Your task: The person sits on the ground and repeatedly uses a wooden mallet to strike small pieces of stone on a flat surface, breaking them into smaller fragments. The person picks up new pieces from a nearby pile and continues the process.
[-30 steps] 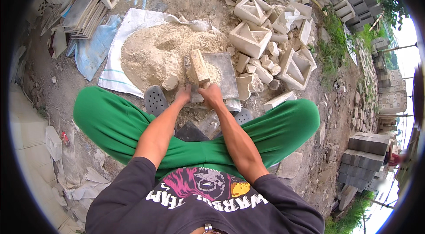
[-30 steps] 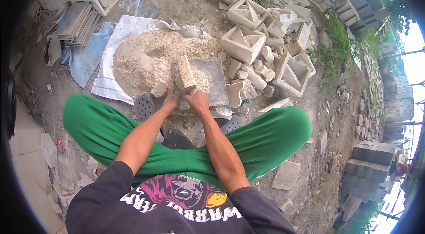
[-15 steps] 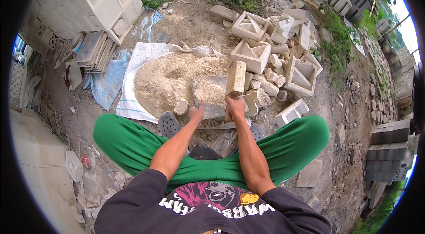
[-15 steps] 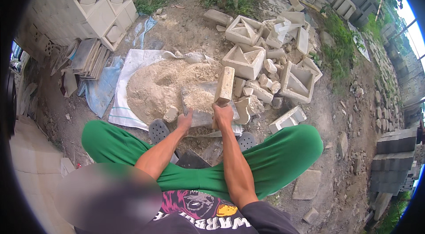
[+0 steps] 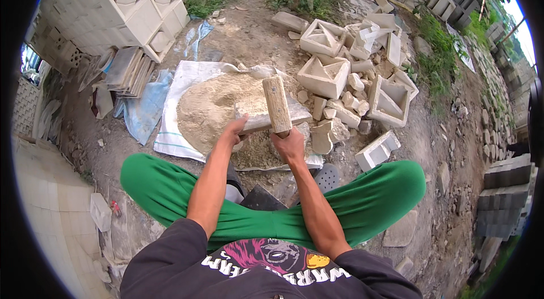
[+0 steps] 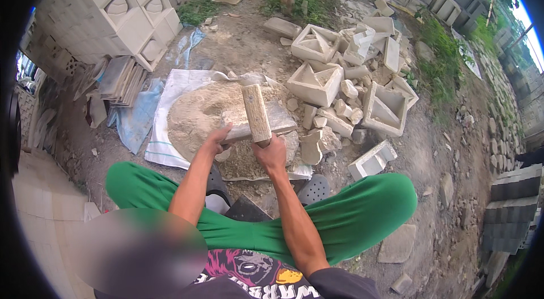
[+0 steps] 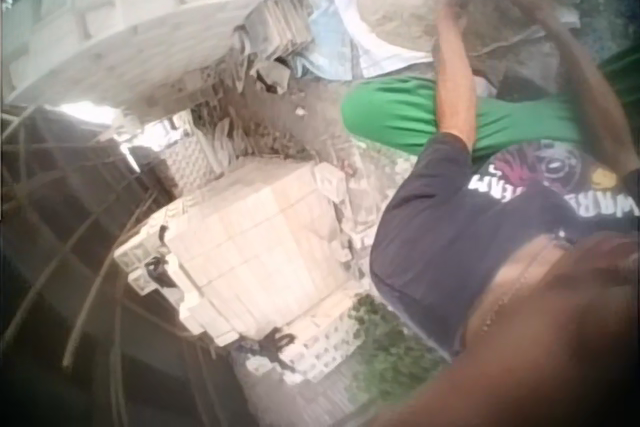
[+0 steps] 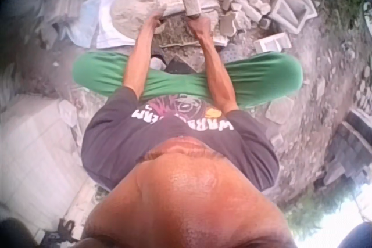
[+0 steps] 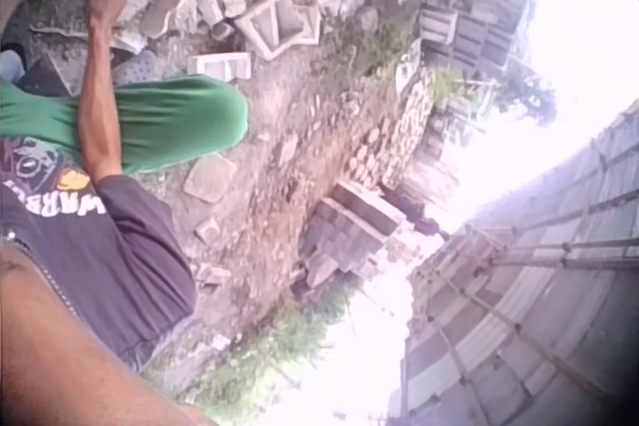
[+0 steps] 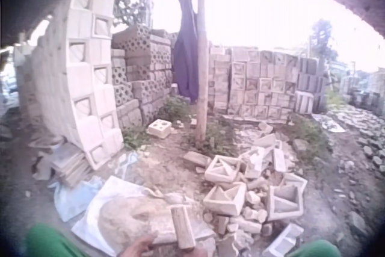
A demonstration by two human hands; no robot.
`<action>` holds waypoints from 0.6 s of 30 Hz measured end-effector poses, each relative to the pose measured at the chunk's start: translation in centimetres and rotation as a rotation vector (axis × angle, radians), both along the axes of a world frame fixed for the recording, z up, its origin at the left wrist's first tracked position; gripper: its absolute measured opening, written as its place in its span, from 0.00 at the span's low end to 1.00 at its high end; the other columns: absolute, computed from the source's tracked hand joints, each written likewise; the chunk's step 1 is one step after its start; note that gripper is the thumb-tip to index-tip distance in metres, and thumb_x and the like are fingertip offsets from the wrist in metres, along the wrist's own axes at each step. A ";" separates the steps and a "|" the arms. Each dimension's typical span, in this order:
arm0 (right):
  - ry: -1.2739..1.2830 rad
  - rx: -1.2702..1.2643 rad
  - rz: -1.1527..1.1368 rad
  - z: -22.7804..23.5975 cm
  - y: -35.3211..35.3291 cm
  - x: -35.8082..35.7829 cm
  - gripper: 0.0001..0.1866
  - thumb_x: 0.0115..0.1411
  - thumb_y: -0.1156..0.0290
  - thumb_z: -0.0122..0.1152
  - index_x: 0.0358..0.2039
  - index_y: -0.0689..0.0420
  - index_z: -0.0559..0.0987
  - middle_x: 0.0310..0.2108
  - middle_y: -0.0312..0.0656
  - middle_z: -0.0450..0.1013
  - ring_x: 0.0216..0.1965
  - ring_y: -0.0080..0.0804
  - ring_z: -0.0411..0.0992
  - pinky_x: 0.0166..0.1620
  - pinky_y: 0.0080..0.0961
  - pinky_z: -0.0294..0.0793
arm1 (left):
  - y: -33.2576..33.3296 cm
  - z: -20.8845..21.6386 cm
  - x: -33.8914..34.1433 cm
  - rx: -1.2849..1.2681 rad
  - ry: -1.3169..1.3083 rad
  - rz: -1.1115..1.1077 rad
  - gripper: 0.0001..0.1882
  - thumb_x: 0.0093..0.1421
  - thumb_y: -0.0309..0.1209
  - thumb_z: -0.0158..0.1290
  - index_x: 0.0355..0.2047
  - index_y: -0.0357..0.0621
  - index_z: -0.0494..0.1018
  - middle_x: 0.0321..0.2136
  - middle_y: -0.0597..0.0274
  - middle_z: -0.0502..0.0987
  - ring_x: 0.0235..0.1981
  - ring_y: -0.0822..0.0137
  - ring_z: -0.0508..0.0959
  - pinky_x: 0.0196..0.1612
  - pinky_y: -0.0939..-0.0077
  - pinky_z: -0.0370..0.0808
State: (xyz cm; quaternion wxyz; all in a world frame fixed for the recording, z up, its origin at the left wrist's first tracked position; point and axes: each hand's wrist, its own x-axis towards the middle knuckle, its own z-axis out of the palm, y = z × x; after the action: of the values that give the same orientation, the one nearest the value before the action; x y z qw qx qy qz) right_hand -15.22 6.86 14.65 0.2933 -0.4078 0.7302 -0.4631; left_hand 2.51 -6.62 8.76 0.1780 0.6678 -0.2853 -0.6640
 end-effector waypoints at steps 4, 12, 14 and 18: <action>-0.022 -0.030 -0.032 0.1 0.1 0.0 0.19 0.48 0.61 0.69 0.32 0.66 0.81 0.26 0.53 0.79 0.29 0.42 0.80 0.35 0.36 0.77 | -0.1 1.1 -0.4 0.009 -0.028 -0.001 0.19 0.65 0.50 0.56 0.44 0.49 0.74 0.32 0.65 0.77 0.30 0.71 0.77 0.29 0.75 0.76; -0.143 -0.052 -0.070 0.9 0.3 -0.8 0.17 0.49 0.64 0.69 0.35 0.64 0.81 0.28 0.56 0.79 0.33 0.49 0.81 0.36 0.38 0.78 | -2.1 1.9 1.2 0.113 0.161 0.121 0.19 0.63 0.48 0.58 0.40 0.45 0.71 0.28 0.63 0.75 0.19 0.74 0.75 0.15 0.86 0.75; -0.109 -0.163 -0.079 0.1 0.4 -0.8 0.16 0.49 0.64 0.70 0.33 0.63 0.82 0.27 0.56 0.79 0.33 0.49 0.81 0.35 0.38 0.78 | -2.6 2.8 0.8 0.132 0.203 0.144 0.19 0.63 0.48 0.58 0.40 0.45 0.71 0.27 0.63 0.75 0.18 0.75 0.75 0.14 0.87 0.75; 0.098 -0.171 -0.015 -0.5 0.5 -0.2 0.15 0.47 0.65 0.70 0.31 0.62 0.81 0.29 0.57 0.79 0.33 0.53 0.80 0.36 0.41 0.78 | -3.2 3.3 1.1 0.108 0.296 0.168 0.17 0.65 0.46 0.56 0.39 0.46 0.71 0.28 0.64 0.75 0.17 0.76 0.73 0.14 0.87 0.76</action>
State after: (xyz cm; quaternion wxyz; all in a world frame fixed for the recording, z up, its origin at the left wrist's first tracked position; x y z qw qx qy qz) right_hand -15.46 7.32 14.13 0.2181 -0.4481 0.7046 -0.5052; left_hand 3.65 -9.83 12.02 0.2369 0.5929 -0.1629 -0.7522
